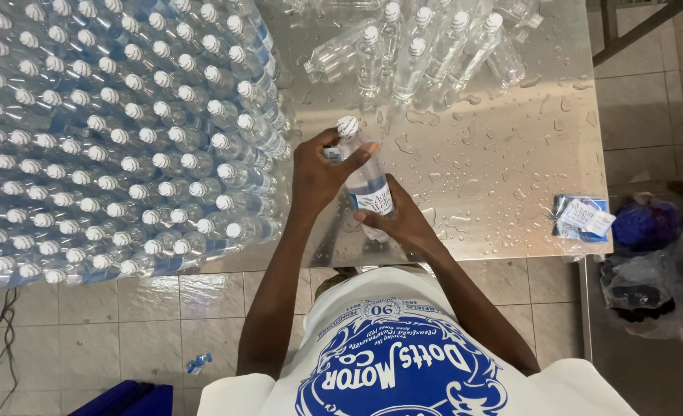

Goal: The person repeatedly picks up clear plastic bottles from a table, applies a small rectangular label to the side of each bottle, and places the labeled bottle back on the table. The person handles the bottles and labels by hand throughout the process.

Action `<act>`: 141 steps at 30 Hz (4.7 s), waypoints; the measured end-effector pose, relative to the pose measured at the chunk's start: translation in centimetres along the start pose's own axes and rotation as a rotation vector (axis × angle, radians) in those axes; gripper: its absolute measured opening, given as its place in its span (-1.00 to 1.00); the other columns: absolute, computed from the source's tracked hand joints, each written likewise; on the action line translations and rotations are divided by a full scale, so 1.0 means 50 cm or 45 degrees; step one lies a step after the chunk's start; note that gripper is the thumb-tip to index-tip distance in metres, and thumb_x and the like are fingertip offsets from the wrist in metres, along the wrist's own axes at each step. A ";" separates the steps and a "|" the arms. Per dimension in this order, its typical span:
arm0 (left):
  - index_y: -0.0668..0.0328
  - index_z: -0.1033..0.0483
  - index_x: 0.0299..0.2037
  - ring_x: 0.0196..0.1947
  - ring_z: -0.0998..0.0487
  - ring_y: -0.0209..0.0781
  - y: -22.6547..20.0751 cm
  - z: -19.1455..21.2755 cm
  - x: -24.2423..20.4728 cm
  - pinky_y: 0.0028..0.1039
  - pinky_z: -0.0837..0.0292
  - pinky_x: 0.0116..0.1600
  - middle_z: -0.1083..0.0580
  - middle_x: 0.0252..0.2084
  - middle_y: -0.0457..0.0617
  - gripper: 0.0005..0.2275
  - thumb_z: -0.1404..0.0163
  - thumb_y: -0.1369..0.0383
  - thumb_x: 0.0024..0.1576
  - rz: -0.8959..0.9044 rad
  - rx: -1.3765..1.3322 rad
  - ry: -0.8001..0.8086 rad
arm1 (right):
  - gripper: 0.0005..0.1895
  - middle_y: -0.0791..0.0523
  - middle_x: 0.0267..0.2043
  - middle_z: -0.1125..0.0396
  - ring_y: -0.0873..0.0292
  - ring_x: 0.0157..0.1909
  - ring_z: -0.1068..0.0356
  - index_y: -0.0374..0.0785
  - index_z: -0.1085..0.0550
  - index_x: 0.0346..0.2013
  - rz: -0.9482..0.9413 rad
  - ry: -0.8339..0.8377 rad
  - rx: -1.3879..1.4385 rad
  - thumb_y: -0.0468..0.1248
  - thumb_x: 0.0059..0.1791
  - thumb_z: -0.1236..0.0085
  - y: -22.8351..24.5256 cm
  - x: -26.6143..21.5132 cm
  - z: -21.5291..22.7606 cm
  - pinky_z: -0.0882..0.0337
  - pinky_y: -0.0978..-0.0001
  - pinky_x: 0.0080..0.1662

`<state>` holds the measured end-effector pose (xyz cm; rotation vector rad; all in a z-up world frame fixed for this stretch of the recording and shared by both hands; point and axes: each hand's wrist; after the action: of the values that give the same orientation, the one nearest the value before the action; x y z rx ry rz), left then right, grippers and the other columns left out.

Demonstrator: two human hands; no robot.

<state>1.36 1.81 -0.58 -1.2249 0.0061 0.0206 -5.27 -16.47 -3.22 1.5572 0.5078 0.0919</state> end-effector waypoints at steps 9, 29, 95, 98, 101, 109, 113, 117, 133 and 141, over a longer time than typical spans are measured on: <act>0.25 -0.63 -0.17 -0.36 -0.45 -0.42 0.028 0.015 0.016 -0.55 -0.37 -0.27 -0.58 -0.40 0.06 -0.63 -0.36 0.13 0.01 -0.035 -0.211 -0.064 | -0.24 -0.16 0.01 -0.34 -0.07 0.14 -0.32 -0.33 -0.27 0.22 -0.048 0.009 -0.069 0.02 -0.09 -0.35 0.024 -0.009 -0.013 -0.29 -0.10 0.18; 0.19 -0.64 -0.12 -0.30 -0.47 -0.44 0.088 0.024 0.025 -0.50 -0.44 -0.14 -0.60 -0.34 0.03 -0.66 -0.35 0.16 0.04 -0.040 -0.271 -0.089 | -0.24 -0.13 0.02 -0.33 -0.09 0.14 -0.30 -0.29 -0.25 0.24 -0.101 -0.035 -0.167 -0.12 -0.14 -0.40 0.014 -0.011 -0.017 -0.27 -0.05 0.12; 0.13 -0.46 -0.13 -0.15 -0.51 -0.13 0.251 -0.054 -0.074 -0.37 -0.52 -0.05 -0.44 -0.12 -0.01 -0.73 -0.21 0.19 0.15 0.808 -1.365 -0.466 | -0.10 0.05 0.02 -0.21 -0.16 0.03 -0.41 -0.15 -0.35 0.25 0.191 -0.131 -0.982 0.01 -0.30 -0.53 -0.253 0.091 0.157 -0.57 -0.11 -0.04; 0.15 -0.47 -0.11 -0.16 -0.53 -0.15 0.234 -0.058 -0.071 -0.39 -0.52 -0.07 -0.45 -0.14 -0.02 -0.69 -0.22 0.15 0.14 0.823 -1.358 -0.418 | -0.08 0.15 0.06 -0.20 -0.14 0.06 -0.45 0.04 -0.36 0.26 0.035 -0.105 -1.074 -0.01 -0.35 -0.53 -0.269 0.057 0.144 -0.59 -0.13 0.01; 0.13 -0.48 -0.10 -0.21 -0.55 -0.20 0.218 -0.055 -0.077 -0.45 -0.50 -0.14 -0.49 -0.17 -0.05 -0.69 -0.19 0.12 0.15 0.840 -1.324 -0.370 | -0.13 0.11 0.05 -0.20 -0.17 0.04 -0.46 -0.02 -0.36 0.24 0.000 -0.107 -1.029 -0.02 -0.31 -0.49 -0.246 0.037 0.139 -0.58 -0.14 0.00; -0.01 -0.38 -0.19 -0.27 -0.43 -0.45 0.240 -0.094 -0.091 -0.58 -0.34 -0.21 -0.41 -0.28 -0.21 -0.78 -0.17 0.17 0.21 0.600 -0.719 -0.362 | -0.22 0.03 -0.05 -0.23 -0.16 -0.06 -0.48 -0.20 -0.42 0.18 0.057 -0.166 -0.926 -0.06 -0.27 -0.50 -0.209 0.028 0.116 -0.59 -0.04 -0.13; 0.05 -0.15 0.29 -0.12 -0.45 -0.40 0.167 -0.091 -0.105 -0.47 -0.35 0.00 -0.43 -0.08 -0.08 -0.46 -0.17 0.20 0.20 0.464 -0.705 -0.377 | -0.19 -0.01 -0.08 -0.24 -0.13 -0.03 -0.45 -0.29 -0.41 0.18 0.111 -0.242 -0.703 -0.05 -0.24 -0.55 -0.222 0.031 0.083 -0.54 0.08 -0.13; 0.21 -0.05 0.43 0.01 -0.42 -0.34 0.188 -0.099 -0.115 -0.45 -0.35 0.10 -0.37 0.07 0.03 -0.35 -0.12 0.16 0.22 0.440 -0.752 -0.331 | 0.03 -0.17 -0.05 -0.26 -0.18 0.04 -0.38 -0.44 -0.20 0.40 0.009 -0.231 -0.397 -0.22 -0.24 -0.54 -0.136 0.028 0.043 -0.48 0.05 -0.05; 0.24 -0.35 0.31 0.23 -0.38 -0.28 0.161 -0.028 -0.106 -0.39 -0.24 0.36 -0.45 0.22 0.06 -0.53 -0.15 0.38 0.18 0.244 -0.729 -0.136 | 0.26 -0.31 0.32 -0.08 -0.57 0.38 -0.05 -0.30 0.18 0.54 -0.177 0.042 -0.134 -0.16 -0.20 -0.47 -0.059 0.027 -0.006 -0.12 -0.47 0.36; 0.18 -0.62 0.01 -0.21 -0.61 -0.27 0.085 -0.027 -0.073 -0.35 -0.52 -0.06 -0.63 -0.24 0.08 -0.57 -0.36 0.34 -0.10 0.325 -0.222 -0.139 | 0.17 -0.32 0.47 -0.02 -0.41 0.52 0.11 -0.20 0.16 0.57 -0.077 0.047 -0.329 0.05 -0.12 -0.34 0.043 0.038 -0.046 0.05 -0.32 0.44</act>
<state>-2.36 1.91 -4.96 -1.3894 0.0664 0.3159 -3.84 -13.55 -1.47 1.2888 0.5491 0.1347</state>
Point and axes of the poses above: each hand's wrist, its own x-axis towards the middle knuckle, its own z-axis out of the back of the hand, y = z × x
